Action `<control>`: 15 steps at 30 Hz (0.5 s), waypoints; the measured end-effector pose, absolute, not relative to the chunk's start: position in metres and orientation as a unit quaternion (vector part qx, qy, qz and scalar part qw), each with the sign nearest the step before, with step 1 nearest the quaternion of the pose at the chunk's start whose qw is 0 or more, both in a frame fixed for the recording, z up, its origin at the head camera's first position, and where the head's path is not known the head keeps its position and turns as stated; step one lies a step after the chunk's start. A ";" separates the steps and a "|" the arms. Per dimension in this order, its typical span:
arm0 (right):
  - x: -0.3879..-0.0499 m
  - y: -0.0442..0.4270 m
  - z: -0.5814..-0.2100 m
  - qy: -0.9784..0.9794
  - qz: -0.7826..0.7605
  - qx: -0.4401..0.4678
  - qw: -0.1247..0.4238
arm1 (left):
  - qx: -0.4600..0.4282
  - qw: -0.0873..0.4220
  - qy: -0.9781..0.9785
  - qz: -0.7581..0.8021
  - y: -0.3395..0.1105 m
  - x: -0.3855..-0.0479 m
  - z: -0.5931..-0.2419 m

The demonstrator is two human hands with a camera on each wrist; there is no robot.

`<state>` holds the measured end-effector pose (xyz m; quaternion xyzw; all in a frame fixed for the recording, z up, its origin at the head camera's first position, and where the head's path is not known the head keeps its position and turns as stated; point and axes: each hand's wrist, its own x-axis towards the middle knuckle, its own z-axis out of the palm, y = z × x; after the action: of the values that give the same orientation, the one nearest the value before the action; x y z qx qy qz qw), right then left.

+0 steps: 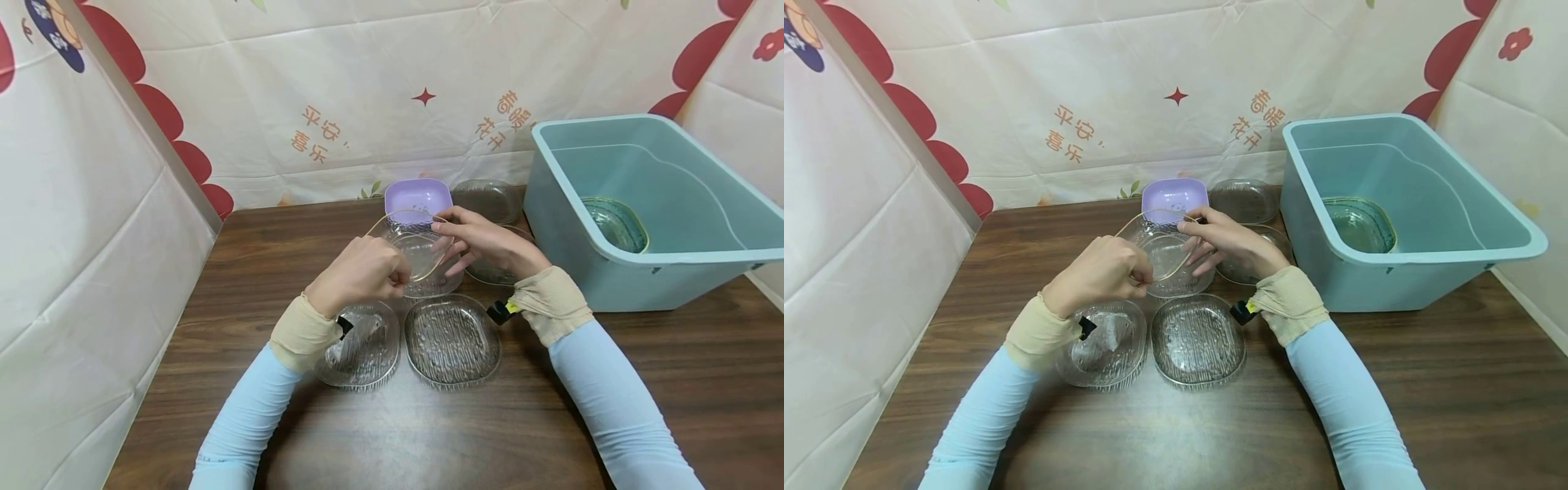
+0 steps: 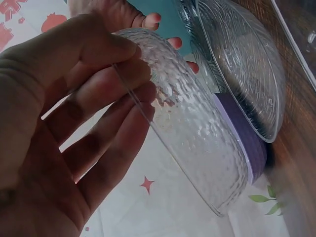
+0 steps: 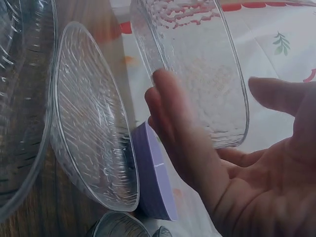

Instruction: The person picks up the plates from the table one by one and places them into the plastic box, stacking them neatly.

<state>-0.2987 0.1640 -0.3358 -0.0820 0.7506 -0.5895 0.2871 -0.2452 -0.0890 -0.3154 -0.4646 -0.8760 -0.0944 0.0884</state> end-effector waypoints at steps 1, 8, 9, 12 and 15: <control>-0.298 0.164 -0.336 0.751 -0.590 -0.081 0.287 | -0.467 0.091 -0.875 -0.090 -0.089 -0.244 -0.315; -0.300 0.165 -0.341 0.747 -0.592 -0.083 0.291 | -0.483 0.074 -0.866 -0.105 -0.087 -0.241 -0.314; -0.300 0.165 -0.342 0.745 -0.593 -0.086 0.295 | -0.485 0.067 -0.865 -0.110 -0.087 -0.241 -0.313; -0.302 0.167 -0.345 0.738 -0.596 -0.093 0.303 | -0.488 0.051 -0.864 -0.112 -0.086 -0.240 -0.313; -0.302 0.168 -0.347 0.738 -0.596 -0.097 0.301 | -0.484 0.043 -0.867 -0.112 -0.087 -0.241 -0.312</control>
<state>-0.3024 0.1680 -0.3466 -0.0966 0.7377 -0.5963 0.3014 -0.2410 -0.0867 -0.3123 -0.4842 -0.8667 -0.1121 0.0431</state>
